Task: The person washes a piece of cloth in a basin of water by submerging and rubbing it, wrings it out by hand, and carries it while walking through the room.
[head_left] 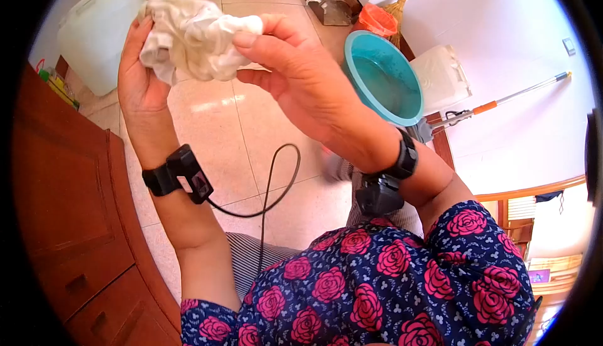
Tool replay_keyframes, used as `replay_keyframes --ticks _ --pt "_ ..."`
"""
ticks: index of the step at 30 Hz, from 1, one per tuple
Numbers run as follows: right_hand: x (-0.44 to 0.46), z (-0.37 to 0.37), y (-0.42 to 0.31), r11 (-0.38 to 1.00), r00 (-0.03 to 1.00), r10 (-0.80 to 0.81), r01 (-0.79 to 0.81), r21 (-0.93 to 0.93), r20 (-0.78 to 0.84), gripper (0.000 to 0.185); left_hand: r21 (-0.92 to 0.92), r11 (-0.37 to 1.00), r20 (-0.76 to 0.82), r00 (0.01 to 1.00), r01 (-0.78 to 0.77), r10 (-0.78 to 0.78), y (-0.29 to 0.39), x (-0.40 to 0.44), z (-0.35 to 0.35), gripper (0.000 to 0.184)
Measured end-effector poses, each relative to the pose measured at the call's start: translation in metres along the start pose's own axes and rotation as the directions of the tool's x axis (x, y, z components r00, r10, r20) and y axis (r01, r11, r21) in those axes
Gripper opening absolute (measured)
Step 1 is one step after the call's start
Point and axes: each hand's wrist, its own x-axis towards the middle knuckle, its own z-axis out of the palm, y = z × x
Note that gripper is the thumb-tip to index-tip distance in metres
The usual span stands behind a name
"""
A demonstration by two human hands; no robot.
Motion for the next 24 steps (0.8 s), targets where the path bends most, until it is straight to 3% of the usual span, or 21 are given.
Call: replay_keyframes --ticks 2,3,5,8,11,13,16,18,22,24 --pt "0.012 0.002 0.018 0.997 1.0 -0.005 0.003 0.074 0.019 0.022 0.095 0.994 -0.053 0.998 0.048 -0.043 0.012 -0.002 -0.017 0.021" --pt "-0.014 0.001 0.024 0.951 0.992 0.12 -0.103 0.292 -0.042 0.021 0.261 0.954 -0.211 0.973 0.146 -0.091 0.036 -0.039 -0.006 0.02" --pt "-0.021 -0.013 0.051 0.865 0.972 0.213 -0.142 0.481 -0.095 0.017 0.413 0.89 -0.326 0.944 0.192 -0.052 0.061 -0.057 -0.015 0.018" --pt "-0.002 -0.086 0.038 0.879 0.984 0.16 -0.108 0.465 -0.073 0.016 0.507 0.845 -0.33 0.944 0.168 0.01 0.038 -0.027 -0.016 0.026" --pt "-0.007 -0.155 0.016 0.88 0.968 0.15 -0.039 0.473 -0.2 0.012 0.638 0.735 -0.305 0.952 0.231 -0.034 -0.018 -0.032 0.021 0.019" --pt "-0.014 -0.218 -0.018 0.911 0.958 0.096 0.025 0.413 -0.27 0.014 0.65 0.715 -0.204 0.965 0.258 -0.162 -0.066 -0.032 0.027 0.022" --pt "-0.029 -0.32 -0.017 0.985 0.927 -0.072 0.125 0.121 -0.368 0.014 0.731 0.613 -0.118 0.941 0.298 -0.317 -0.164 -0.028 0.038 0.027" --pt "-0.052 -0.378 -0.015 0.992 0.958 -0.124 0.113 -0.056 -0.26 0.027 0.786 0.548 -0.082 0.927 0.286 -0.367 -0.229 -0.017 0.042 0.03" --pt "-0.086 -0.521 0.054 0.975 0.795 -0.08 -0.063 -0.213 -0.602 0.015 0.859 0.469 0.091 0.839 0.207 -0.536 -0.357 0.003 0.05 0.03" --pt "-0.113 -0.57 0.087 0.937 0.719 -0.032 -0.22 -0.271 -0.694 0.016 0.9 0.338 0.006 0.77 0.273 -0.638 -0.423 0.01 0.032 0.036"
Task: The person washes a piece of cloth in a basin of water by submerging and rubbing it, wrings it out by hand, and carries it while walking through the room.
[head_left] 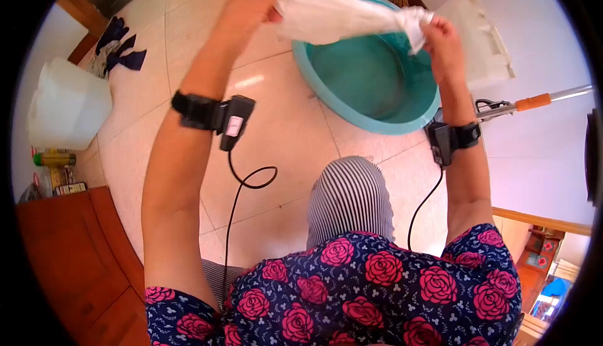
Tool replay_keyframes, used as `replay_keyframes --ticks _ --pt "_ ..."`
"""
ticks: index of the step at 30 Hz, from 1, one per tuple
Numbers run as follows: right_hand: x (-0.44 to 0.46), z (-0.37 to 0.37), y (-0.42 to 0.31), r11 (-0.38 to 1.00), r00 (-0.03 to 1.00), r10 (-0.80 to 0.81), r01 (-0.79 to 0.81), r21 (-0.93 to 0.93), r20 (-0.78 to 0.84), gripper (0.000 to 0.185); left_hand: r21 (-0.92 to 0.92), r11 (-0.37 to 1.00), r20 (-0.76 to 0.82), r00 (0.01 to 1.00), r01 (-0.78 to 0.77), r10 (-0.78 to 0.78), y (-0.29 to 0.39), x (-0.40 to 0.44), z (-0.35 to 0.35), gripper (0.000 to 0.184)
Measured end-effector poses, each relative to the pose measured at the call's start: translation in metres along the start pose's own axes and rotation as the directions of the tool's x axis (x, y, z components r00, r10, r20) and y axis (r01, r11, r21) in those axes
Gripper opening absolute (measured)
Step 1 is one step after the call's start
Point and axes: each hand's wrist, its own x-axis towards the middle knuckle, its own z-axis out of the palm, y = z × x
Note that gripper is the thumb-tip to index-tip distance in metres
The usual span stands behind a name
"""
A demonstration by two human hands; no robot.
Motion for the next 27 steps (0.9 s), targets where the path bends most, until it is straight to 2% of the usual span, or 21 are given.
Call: replay_keyframes --ticks 1,2,3,4,5,7,9,13,15,17,19,21,22,24,25,26,27 --pt "0.001 -0.01 0.03 0.988 0.99 0.122 -0.128 -0.086 -0.072 0.02 0.045 0.993 0.011 0.994 0.108 -0.109 -0.025 0.019 0.018 0.039" --pt "0.003 -0.027 0.058 0.951 0.971 0.239 -0.23 -0.208 0.021 0.025 0.085 0.974 0.019 0.977 0.212 -0.214 -0.049 0.033 0.033 0.041" --pt "-0.051 0.022 0.019 0.864 0.927 0.371 -0.322 -0.387 0.057 0.031 0.128 0.962 0.01 0.969 0.243 -0.246 -0.043 -0.016 -0.015 0.043" --pt "-0.049 0.006 0.057 0.836 0.871 0.486 -0.438 -0.329 0.076 0.037 0.215 0.932 0.012 0.953 0.293 -0.302 -0.064 -0.004 -0.001 0.044" --pt "-0.037 -0.016 0.106 0.788 0.869 0.495 -0.442 -0.429 0.013 0.045 0.188 0.907 0.044 0.919 0.377 -0.391 -0.087 0.014 0.024 0.043" --pt "-0.004 -0.049 0.157 0.794 0.869 0.483 -0.383 -0.472 0.108 0.042 0.121 0.839 0.112 0.833 0.53 -0.542 -0.114 0.034 0.062 0.042" --pt "0.031 -0.072 0.178 0.792 0.85 0.474 -0.298 -0.533 0.231 0.038 0.117 0.793 0.134 0.782 0.598 -0.609 -0.131 0.052 0.087 0.041" --pt "0.037 -0.059 0.278 0.811 0.843 0.368 -0.084 -0.579 0.393 0.03 0.13 0.66 0.143 0.644 0.74 -0.751 -0.173 0.033 0.099 0.038" --pt "0.032 -0.039 0.295 0.602 0.763 0.625 -0.336 -0.724 0.166 0.029 0.147 0.609 0.14 0.594 0.779 -0.793 -0.179 0.031 0.11 0.037" --pt "0.007 0.013 0.305 0.502 0.805 0.468 0.096 -0.859 0.363 0.028 0.145 0.592 0.151 0.573 0.793 -0.805 -0.169 0.027 0.105 0.036" --pt "-0.017 0.068 0.353 0.476 0.711 0.448 0.324 -0.818 0.543 0.022 0.139 0.585 0.14 0.569 0.799 -0.811 -0.176 0.029 0.108 0.035" --pt "-0.018 0.063 0.314 0.788 0.569 0.443 0.122 -0.604 0.692 0.017 0.118 0.582 0.139 0.567 0.804 -0.812 -0.182 0.039 0.113 0.033" --pt "-0.015 0.064 0.294 0.888 0.509 0.401 -0.01 -0.46 0.762 0.015 0.108 0.582 0.139 0.567 0.806 -0.812 -0.184 0.044 0.111 0.033" --pt "-0.006 0.052 0.289 0.777 0.583 0.624 -0.4 -0.486 0.519 0.011 0.054 0.553 0.112 0.545 0.831 -0.831 -0.188 0.045 0.106 0.03" --pt "0.0 0.043 0.301 0.684 0.566 0.729 -0.58 -0.443 0.386 0.01 0.048 0.535 0.1 0.529 0.843 -0.843 -0.196 0.048 0.106 0.031" --pt "0.007 0.033 0.314 0.656 0.577 0.754 -0.669 -0.348 0.312 0.012 0.046 0.518 0.1 0.512 0.854 -0.853 -0.2 0.054 0.112 0.031" --pt "0.007 0.034 0.314 0.721 0.727 0.642 -0.466 -0.513 0.244 0.013 0.047 0.506 0.108 0.499 0.862 -0.86 -0.203 0.062 0.12 0.032"
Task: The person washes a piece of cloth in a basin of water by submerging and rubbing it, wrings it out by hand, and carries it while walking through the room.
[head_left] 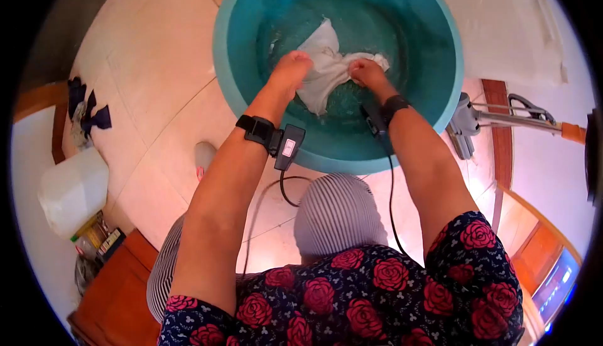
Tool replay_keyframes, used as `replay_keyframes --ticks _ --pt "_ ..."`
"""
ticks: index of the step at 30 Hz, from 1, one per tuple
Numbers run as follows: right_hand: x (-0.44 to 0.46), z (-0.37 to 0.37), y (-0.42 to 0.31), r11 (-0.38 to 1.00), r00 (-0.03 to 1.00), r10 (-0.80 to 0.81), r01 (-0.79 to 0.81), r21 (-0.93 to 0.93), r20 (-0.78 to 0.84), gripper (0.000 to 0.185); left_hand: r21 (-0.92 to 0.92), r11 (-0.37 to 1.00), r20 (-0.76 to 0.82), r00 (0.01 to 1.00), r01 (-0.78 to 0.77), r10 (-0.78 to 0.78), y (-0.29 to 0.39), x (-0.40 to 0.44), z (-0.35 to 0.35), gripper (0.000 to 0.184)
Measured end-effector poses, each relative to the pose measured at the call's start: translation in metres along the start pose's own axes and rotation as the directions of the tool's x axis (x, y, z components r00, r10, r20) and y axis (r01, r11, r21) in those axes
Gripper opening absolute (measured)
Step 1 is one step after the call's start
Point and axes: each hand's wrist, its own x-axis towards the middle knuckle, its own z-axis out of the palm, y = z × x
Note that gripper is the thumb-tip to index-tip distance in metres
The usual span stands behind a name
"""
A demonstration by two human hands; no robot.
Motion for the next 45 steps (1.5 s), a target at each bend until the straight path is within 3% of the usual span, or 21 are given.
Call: replay_keyframes --ticks 2,4,6,7,10,13,15,17,18,19,20,23,26,27,29,33,37,39,41,44,45 --pt "-0.003 0.017 -0.017 0.844 0.932 -0.31 0.18 -0.505 -0.187 0.014 0.063 0.997 0.024 0.999 -0.041 0.04 0.002 0.008 0.014 0.034" --pt "-0.026 0.006 -0.039 0.874 0.988 -0.151 0.15 -0.463 0.034 0.015 0.356 0.918 0.181 0.977 -0.175 0.116 0.0 0.018 0.023 0.034" --pt "-0.049 -0.019 -0.034 0.929 0.973 -0.148 0.198 -0.314 0.177 0.014 0.718 0.542 0.469 0.879 -0.436 0.087 -0.02 0.057 0.032 0.033" --pt "-0.045 -0.032 -0.024 0.968 0.997 -0.007 0.026 -0.248 0.077 0.014 0.78 0.276 0.582 0.813 -0.562 0.014 -0.027 0.068 0.035 0.032" --pt "-0.043 -0.072 -0.019 0.828 0.93 0.18 -0.319 -0.462 -0.321 0.031 0.887 0.008 0.461 0.882 -0.462 -0.104 -0.039 0.074 0.034 0.03" --pt "-0.043 -0.066 -0.029 0.897 0.785 0.161 -0.369 -0.242 -0.599 0.05 0.945 0.248 0.198 0.976 -0.213 0.086 -0.031 0.075 0.024 0.032" --pt "-0.036 -0.035 -0.044 0.882 0.926 -0.004 -0.175 -0.438 -0.376 0.046 0.93 0.335 -0.032 0.873 -0.152 0.486 -0.033 0.073 0.03 0.03" --pt "-0.013 -0.005 -0.039 0.745 0.984 -0.149 0.177 -0.643 0.098 0.04 0.708 0.702 -0.266 0.891 -0.079 0.368 -0.035 0.075 0.036 0.03" --pt "-0.02 0.004 -0.055 0.97 0.99 -0.081 0.104 -0.221 0.112 0.038 0.424 0.904 -0.251 0.966 0.054 0.06 -0.033 0.078 0.035 0.029" --pt "-0.029 0.006 -0.081 0.969 0.986 -0.041 -0.001 0.247 0.163 0.035 0.105 0.962 -0.137 0.962 0.252 -0.237 -0.028 0.083 0.036 0.029" --pt "-0.037 0.003 -0.107 0.747 0.973 -0.033 -0.129 0.652 0.23 0.033 -0.039 0.968 -0.034 0.968 0.246 -0.248 -0.024 0.079 0.034 0.029" --pt "-0.07 -0.019 -0.176 0.758 0.932 -0.219 -0.024 0.652 0.29 0.023 -0.343 0.916 0.397 0.916 0.21 -0.062 -0.027 0.085 0.027 0.028" --pt "-0.082 -0.013 -0.188 0.899 0.988 -0.155 0.133 0.418 0.02 0.026 -0.61 0.791 0.355 0.907 0.041 0.227 0.005 0.015 0.028 0.021" --pt "-0.081 -0.004 -0.183 0.953 0.974 -0.141 0.182 0.243 -0.179 0.026 -0.64 0.764 0.313 0.878 -0.087 0.362 -0.012 0.021 0.034 0.025" --pt "-0.073 0.022 -0.162 0.981 0.825 -0.191 0.144 -0.129 -0.533 0.028 -0.695 0.717 0.364 0.887 0.056 0.284 -0.029 0.053 0.057 0.023" --pt "-0.063 0.014 -0.134 0.956 0.626 0.267 -0.267 0.121 -0.732 0.025 -0.486 0.872 0.323 0.938 0.053 0.123 -0.025 0.036 0.084 0.014" --pt "-0.093 0.037 -0.167 0.996 0.693 0.041 -0.087 -0.027 -0.72 0.023 -0.497 0.868 0.389 0.889 -0.017 0.241 -0.007 0.009 0.056 0.016" --pt "-0.085 0.034 -0.164 0.995 0.707 -0.04 -0.04 -0.097 -0.706 0.023 -0.228 0.84 0.409 0.734 -0.493 0.542 -0.045 0.085 0.05 0.018" --pt "-0.054 0.029 -0.116 0.963 0.698 -0.205 0.018 -0.269 -0.686 0.021 -0.112 0.802 0.425 0.702 -0.586 0.572 -0.05 0.103 0.048 0.015" --pt "-0.061 -0.001 -0.09 0.933 0.684 0.136 -0.331 -0.139 -0.716 0.025 -0.199 0.958 0.38 0.884 -0.208 0.271 0.005 0.052 0.059 0.01" --pt "-0.069 -0.006 -0.085 0.936 0.652 0.245 -0.353 -0.002 -0.717 0.025 -0.2 0.916 0.175 0.907 -0.349 0.384 -0.006 0.098 0.051 0.012"
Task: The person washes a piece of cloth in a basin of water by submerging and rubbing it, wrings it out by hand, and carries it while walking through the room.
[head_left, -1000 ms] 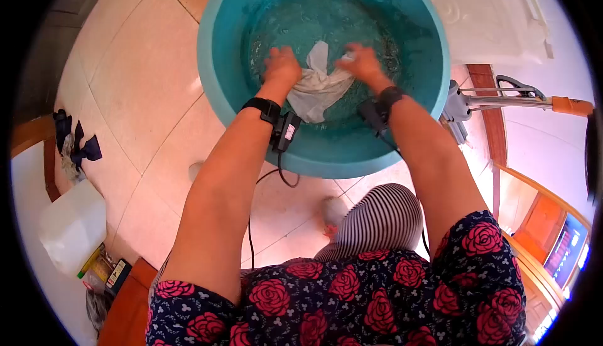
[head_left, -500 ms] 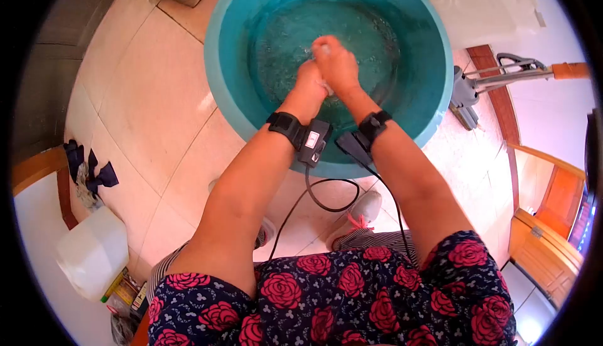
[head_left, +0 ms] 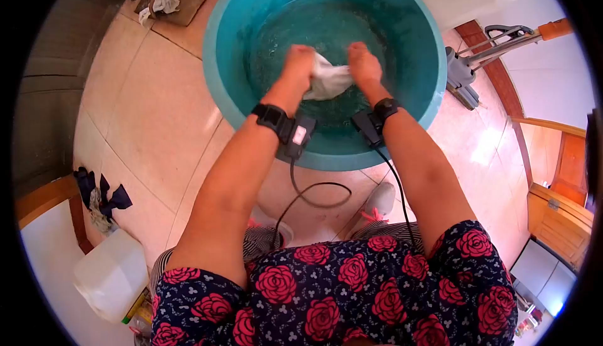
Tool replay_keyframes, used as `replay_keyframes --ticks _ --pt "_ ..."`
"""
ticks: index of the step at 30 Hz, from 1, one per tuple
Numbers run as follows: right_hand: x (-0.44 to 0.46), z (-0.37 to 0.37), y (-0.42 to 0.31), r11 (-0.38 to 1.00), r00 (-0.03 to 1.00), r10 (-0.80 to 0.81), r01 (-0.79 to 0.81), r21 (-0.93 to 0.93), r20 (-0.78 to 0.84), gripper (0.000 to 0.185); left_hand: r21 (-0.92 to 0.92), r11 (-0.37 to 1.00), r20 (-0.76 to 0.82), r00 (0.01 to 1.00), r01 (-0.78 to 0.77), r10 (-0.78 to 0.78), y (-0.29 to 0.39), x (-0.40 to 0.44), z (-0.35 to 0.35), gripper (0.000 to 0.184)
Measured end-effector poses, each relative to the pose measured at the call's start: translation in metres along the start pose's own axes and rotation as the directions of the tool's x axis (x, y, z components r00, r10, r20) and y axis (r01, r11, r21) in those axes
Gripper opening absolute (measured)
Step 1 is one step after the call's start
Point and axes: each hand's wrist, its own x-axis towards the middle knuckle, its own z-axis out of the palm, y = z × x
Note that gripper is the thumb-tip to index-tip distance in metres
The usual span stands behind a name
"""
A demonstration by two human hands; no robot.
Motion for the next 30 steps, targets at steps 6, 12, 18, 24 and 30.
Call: replay_keyframes --ticks 6,12,18,24,30 --pt "0.005 0.017 0.028 0.983 0.993 -0.029 0.008 -0.181 -0.117 0.041 0.26 0.954 -0.455 0.89 0.15 -0.016 0.024 0.003 -0.02 0.037" --pt "0.017 0.061 0.035 0.969 0.895 -0.235 0.184 0.167 0.379 0.024 0.378 0.804 -0.074 0.88 0.46 -0.469 -0.003 0.01 -0.021 0.035" --pt "0.058 0.048 0.06 0.96 0.906 0.255 -0.279 0.023 0.336 0.02 0.367 0.845 -0.087 0.918 0.39 -0.386 -0.002 0.019 -0.031 0.026" --pt "0.027 0.062 0.026 0.815 0.902 -0.382 0.431 0.388 -0.201 0.018 0.524 0.792 -0.055 0.94 0.314 -0.336 0.016 -0.01 -0.015 0.02" --pt "0.046 0.059 0.062 0.892 0.976 0.175 -0.212 0.399 0.126 0.023 -0.023 0.941 -0.241 0.912 0.337 -0.333 0.026 0.007 -0.033 0.021"
